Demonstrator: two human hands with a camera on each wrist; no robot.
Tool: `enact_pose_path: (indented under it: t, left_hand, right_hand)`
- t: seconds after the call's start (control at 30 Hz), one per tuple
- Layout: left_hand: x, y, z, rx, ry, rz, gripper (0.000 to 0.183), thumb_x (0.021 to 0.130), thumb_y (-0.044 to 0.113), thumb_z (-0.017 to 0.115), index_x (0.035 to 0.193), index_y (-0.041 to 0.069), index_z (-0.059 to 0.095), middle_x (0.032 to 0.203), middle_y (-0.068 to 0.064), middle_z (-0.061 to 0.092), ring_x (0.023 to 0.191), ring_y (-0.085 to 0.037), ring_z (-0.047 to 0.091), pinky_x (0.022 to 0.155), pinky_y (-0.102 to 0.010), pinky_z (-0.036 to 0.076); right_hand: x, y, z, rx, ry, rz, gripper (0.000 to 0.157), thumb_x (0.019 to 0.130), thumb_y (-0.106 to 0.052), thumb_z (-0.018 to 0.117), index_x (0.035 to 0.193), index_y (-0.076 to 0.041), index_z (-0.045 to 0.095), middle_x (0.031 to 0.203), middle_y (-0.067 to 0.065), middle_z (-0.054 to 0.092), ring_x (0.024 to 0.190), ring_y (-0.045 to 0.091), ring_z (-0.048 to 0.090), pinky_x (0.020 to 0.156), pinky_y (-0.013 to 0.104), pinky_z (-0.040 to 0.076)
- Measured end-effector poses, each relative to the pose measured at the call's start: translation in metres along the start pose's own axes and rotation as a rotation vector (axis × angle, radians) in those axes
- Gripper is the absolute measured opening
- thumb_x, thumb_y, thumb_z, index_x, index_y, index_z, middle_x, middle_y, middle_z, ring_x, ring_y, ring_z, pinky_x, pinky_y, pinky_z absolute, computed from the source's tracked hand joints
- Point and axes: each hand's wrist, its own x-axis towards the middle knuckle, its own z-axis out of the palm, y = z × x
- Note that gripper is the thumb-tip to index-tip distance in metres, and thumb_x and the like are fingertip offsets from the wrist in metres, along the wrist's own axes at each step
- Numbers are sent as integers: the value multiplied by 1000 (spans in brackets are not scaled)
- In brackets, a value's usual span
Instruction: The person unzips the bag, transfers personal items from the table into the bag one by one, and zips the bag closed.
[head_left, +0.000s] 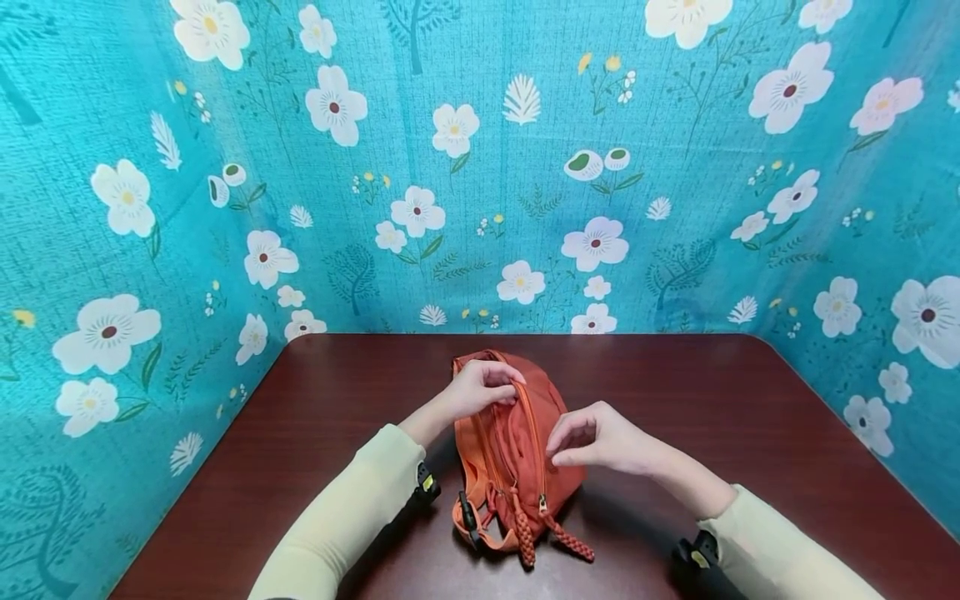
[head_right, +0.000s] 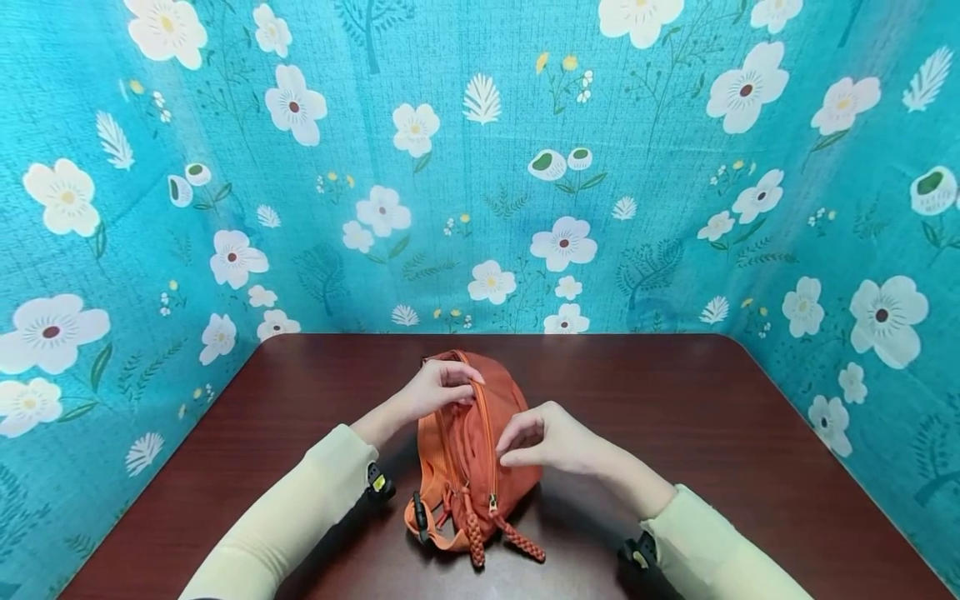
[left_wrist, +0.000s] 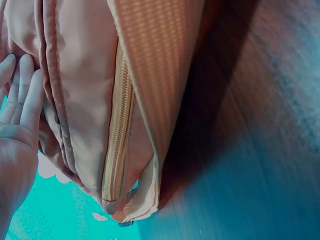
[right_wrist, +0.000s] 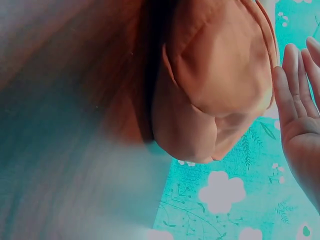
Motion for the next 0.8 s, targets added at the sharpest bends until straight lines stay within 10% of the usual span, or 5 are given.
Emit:
enact_pose_path:
  t: [0.37, 0.8]
  left_hand:
    - [-29, 15, 16, 223, 151, -17, 18, 91, 13, 69, 104, 7, 58, 80, 0, 65, 69, -15, 64, 62, -27, 50]
    - [-55, 20, 34, 333, 157, 23, 23, 82, 29, 79, 85, 16, 61, 71, 8, 58, 63, -8, 54, 57, -24, 46]
  right_hand:
    - [12, 15, -25, -58, 119, 59, 8, 86, 0, 72, 94, 1, 72, 87, 10, 71, 73, 15, 64, 64, 32, 54]
    - [38, 49, -61, -271, 315, 193, 25, 85, -10, 75, 106, 2, 70, 94, 9, 72, 81, 19, 67, 70, 28, 53]
